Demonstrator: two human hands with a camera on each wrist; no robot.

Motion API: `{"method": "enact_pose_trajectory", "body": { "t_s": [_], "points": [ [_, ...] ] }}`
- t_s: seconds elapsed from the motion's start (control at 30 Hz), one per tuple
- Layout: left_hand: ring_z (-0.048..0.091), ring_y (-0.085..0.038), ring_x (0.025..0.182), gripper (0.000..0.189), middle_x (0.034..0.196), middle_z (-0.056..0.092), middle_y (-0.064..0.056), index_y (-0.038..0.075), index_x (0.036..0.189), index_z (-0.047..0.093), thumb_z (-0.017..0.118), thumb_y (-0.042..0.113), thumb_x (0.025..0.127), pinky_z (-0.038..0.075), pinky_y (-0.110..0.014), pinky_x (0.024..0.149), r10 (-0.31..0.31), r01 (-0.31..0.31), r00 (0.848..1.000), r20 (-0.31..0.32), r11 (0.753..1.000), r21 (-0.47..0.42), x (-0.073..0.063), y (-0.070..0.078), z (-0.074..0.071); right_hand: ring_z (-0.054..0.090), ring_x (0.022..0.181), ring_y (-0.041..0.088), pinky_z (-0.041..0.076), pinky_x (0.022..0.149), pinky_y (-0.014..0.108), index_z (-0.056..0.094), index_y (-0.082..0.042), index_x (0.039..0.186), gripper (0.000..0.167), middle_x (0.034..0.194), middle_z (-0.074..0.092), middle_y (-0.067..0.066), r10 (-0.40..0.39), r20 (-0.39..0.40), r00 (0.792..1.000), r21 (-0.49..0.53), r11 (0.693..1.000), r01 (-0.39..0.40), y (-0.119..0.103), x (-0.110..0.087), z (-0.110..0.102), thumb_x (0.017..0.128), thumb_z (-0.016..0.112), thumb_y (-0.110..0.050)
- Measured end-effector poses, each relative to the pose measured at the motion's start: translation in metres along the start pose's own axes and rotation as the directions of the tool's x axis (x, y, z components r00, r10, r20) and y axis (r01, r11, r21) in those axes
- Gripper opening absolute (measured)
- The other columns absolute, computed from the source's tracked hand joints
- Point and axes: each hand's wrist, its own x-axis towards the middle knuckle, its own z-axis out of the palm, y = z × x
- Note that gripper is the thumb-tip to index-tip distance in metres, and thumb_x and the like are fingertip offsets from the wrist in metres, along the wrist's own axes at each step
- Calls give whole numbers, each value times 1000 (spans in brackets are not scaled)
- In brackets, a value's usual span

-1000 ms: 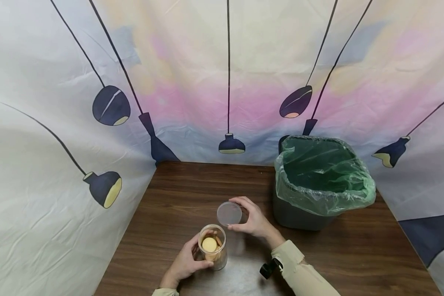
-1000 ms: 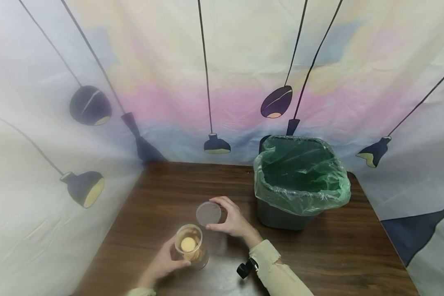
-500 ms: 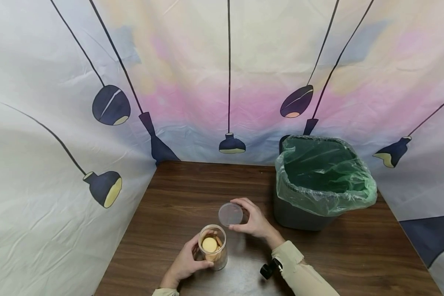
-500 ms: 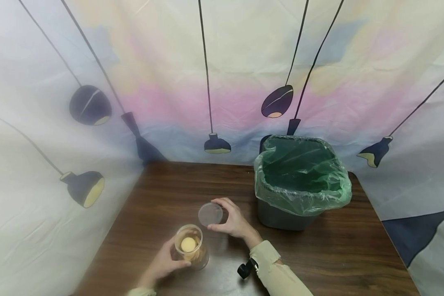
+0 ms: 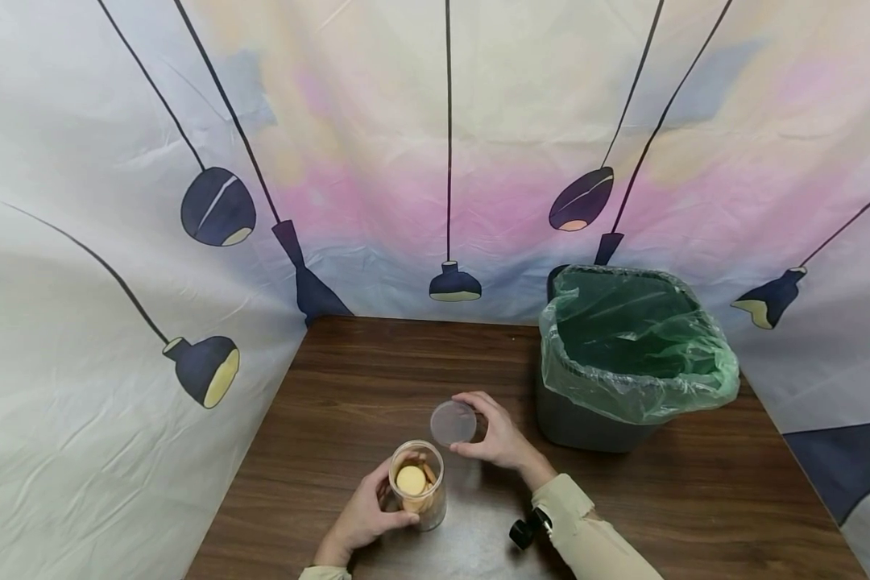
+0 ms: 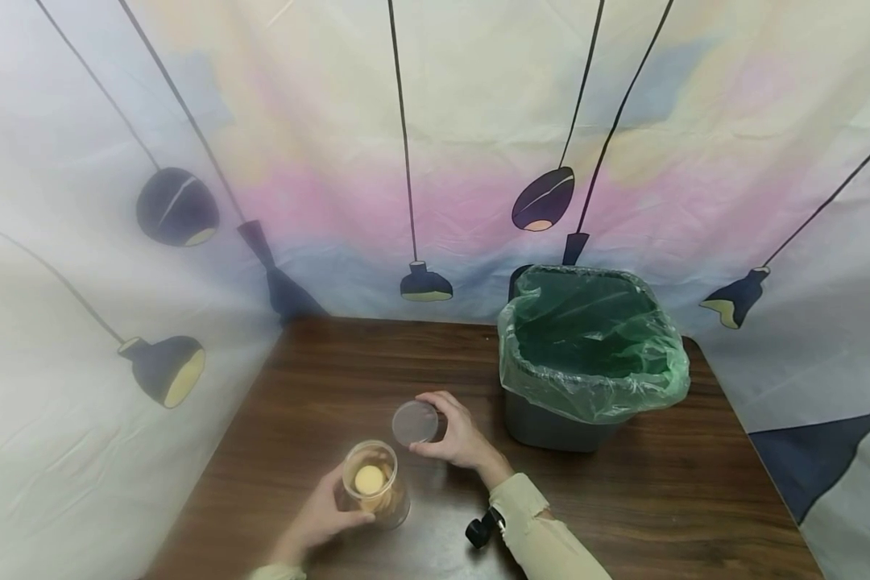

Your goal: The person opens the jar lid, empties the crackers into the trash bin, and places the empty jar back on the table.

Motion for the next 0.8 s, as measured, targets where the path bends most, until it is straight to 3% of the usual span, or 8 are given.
{"method": "enact_pose_trajectory", "body": {
  "t_s": [0.2, 0.43, 0.8],
  "points": [
    [49, -11, 130, 79, 140, 53, -17, 8, 143, 44, 82, 1, 73, 35, -17, 108, 13, -13, 1000, 4, 1000, 0, 0, -2, 0, 58, 103, 17, 54, 86, 32, 54, -11, 133, 71, 123, 57, 5, -3, -13, 1000, -42, 999, 3, 3, -1, 0, 70, 86, -25],
    [48, -11, 131, 78, 140, 53, -15, 7, 142, 44, 82, 2, 74, 35, -17, 109, -3, 3, 1000, 2, 1000, -10, -1, -2, 0, 60, 104, 25, 54, 88, 38, 57, -8, 131, 70, 123, 60, 8, 5, -29, 1000, -55, 998, -6, 5, -3, 3, 71, 87, -27],
    [48, -11, 131, 78, 141, 52, -16, 6, 142, 44, 82, 2, 74, 34, -17, 109, -1, 1, 1000, 13, 1000, -15, -1, -3, 0, 60, 100, 15, 52, 85, 33, 59, -12, 124, 72, 115, 62, -1, 41, -92, 995, -182, 982, -57, 9, -6, 9, 65, 89, -40]
  ]
}}
